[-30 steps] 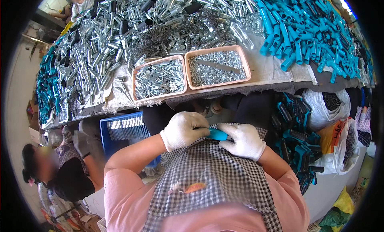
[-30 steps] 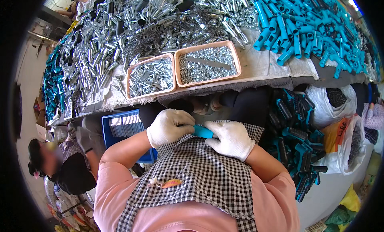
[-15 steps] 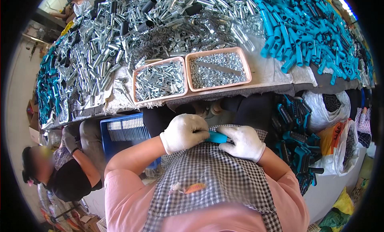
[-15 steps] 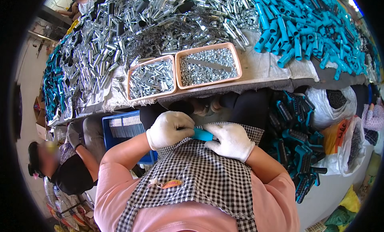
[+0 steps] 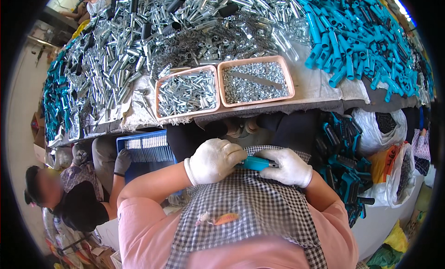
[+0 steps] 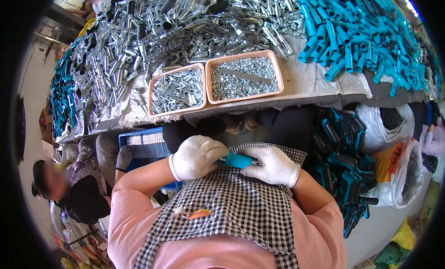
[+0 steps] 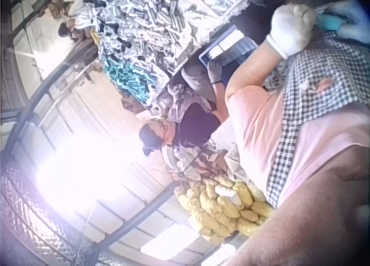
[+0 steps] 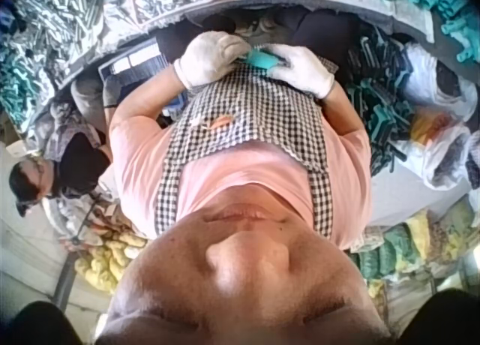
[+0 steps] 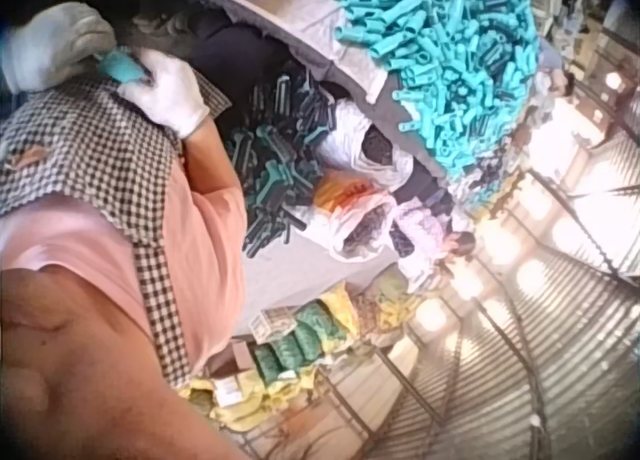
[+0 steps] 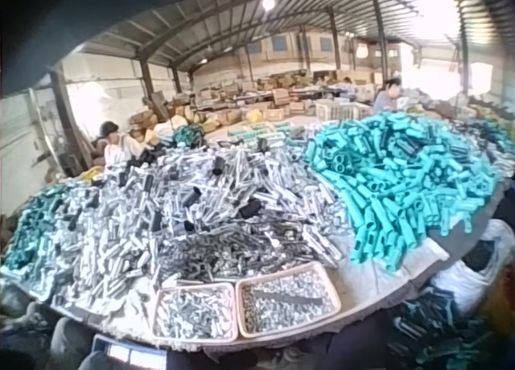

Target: Assembling metal tool components by fitting them with teal plastic handles and sorting hardware.

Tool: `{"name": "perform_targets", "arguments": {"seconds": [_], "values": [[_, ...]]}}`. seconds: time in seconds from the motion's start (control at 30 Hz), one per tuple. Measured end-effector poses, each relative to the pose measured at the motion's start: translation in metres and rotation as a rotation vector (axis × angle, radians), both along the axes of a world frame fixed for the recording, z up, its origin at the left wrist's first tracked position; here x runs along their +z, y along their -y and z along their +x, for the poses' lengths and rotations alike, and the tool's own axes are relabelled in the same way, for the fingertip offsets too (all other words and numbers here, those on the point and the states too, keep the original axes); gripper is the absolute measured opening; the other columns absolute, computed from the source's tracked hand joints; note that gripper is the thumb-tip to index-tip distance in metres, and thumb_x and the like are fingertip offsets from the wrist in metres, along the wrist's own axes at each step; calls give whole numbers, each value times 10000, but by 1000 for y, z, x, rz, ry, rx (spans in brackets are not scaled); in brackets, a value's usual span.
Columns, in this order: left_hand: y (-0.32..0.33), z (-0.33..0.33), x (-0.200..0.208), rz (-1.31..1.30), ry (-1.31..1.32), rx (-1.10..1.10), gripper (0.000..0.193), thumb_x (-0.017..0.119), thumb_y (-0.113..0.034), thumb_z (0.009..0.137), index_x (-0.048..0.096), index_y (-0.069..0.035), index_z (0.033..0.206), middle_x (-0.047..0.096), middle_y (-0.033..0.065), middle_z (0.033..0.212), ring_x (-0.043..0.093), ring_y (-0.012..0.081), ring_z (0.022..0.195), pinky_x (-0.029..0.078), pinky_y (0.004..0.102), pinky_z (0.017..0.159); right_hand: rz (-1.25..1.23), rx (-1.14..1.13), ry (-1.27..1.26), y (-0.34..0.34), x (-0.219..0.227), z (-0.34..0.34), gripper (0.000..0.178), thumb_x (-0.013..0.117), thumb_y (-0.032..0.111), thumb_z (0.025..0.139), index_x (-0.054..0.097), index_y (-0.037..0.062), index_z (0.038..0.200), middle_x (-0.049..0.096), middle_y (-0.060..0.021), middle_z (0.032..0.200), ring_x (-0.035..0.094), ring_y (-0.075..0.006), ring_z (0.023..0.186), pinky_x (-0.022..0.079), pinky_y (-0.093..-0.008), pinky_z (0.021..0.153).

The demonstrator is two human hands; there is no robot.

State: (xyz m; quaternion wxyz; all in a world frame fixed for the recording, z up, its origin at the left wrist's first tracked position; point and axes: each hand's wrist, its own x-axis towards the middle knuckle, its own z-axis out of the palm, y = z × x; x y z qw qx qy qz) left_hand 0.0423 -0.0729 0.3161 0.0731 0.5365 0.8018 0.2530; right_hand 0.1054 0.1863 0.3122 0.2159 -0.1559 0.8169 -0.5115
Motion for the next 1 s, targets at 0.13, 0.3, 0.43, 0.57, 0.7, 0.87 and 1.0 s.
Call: {"name": "perform_targets", "arguments": {"seconds": [0.13,0.3,0.43,0.57,0.7,0.87,1.0], "values": [[-7,-4,6,18,22,5,423,796,-153,611,682,-61,1007,693,90,991,670,273,867,542,392,763,105,141,-81,-4,4,-6,607,733,255,817,531,38,1346,688,-231,983,687,-396,861,555,-434,756],[-29,-26,8,32,67,-6,375,776,-171,644,677,-75,993,671,83,902,666,285,834,542,397,749,183,202,-106,-4,16,-21,821,689,241,844,275,12,1515,657,-276,1060,665,-440,841,539,-488,741],[-47,-68,30,-12,60,323,517,849,-256,643,688,-32,1081,684,163,1026,663,360,957,533,446,856,-77,-76,26,-21,2,-16,752,634,77,870,262,-20,1516,641,-233,1078,689,-285,732,572,-369,709],[-68,-121,21,-153,-36,491,385,733,-284,804,689,-24,1085,680,173,993,661,355,957,541,434,850,-707,-443,447,-18,8,-16,703,578,104,895,276,1,1521,610,-168,1080,638,-181,705,566,-305,610],[-107,-139,3,-603,62,464,257,644,-262,838,755,-30,839,721,208,953,700,362,911,553,459,836,-876,-513,529,-17,6,-15,719,616,198,906,289,7,1517,603,-162,1092,627,-182,723,559,-307,604],[-95,-135,-25,-303,-59,449,207,626,-245,835,739,-71,841,708,167,877,688,346,852,544,451,793,-947,-569,571,-21,2,-9,714,652,247,919,316,22,1507,607,-152,1103,631,-174,736,558,-310,606],[-78,-126,-24,5,-56,624,161,650,-244,869,747,-127,921,698,136,856,674,356,821,539,455,743,-996,-573,642,-21,-5,-6,729,675,292,913,330,49,1506,619,-132,1108,636,-167,749,557,-306,602]]}}
